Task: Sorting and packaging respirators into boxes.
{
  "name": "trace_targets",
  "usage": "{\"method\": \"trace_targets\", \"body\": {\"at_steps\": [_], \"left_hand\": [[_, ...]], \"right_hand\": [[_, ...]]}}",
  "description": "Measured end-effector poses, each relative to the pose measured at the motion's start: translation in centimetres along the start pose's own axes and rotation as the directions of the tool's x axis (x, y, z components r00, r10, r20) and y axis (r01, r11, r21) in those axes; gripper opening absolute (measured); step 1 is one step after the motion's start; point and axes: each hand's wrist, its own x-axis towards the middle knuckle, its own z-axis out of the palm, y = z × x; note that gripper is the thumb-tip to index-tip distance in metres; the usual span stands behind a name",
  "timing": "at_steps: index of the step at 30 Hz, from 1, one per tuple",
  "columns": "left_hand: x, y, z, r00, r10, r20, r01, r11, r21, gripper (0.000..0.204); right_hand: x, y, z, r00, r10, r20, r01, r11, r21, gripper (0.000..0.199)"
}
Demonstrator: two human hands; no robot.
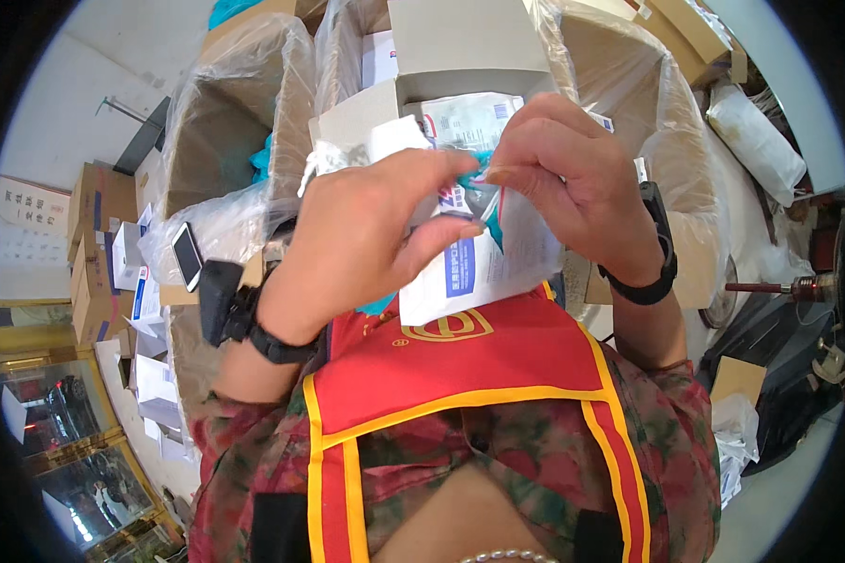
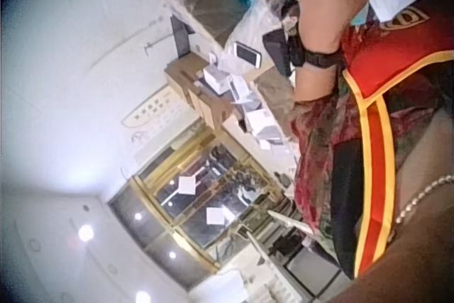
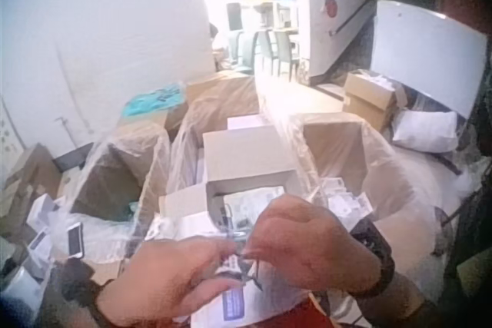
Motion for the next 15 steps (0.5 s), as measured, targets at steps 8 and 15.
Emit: {"method": "trace_targets", "body": {"at_steps": [8,15], "left_hand": [[0.2,0.0,2.2,0.933,-0.289,0.214,0.331,0.922,-0.199,0.046],[0.4,0.1,3.1,0.944,-0.322,0.079,0.33,0.896,-0.297,0.035]], "right_hand": [[0.0,-0.1,1.5,0.997,-0.05,-0.055,0.044,0.994,-0.096,0.012],[0.6,-0.3,3.7,0.972,-0.227,-0.064,0.179,0.887,-0.425,0.016]]}}
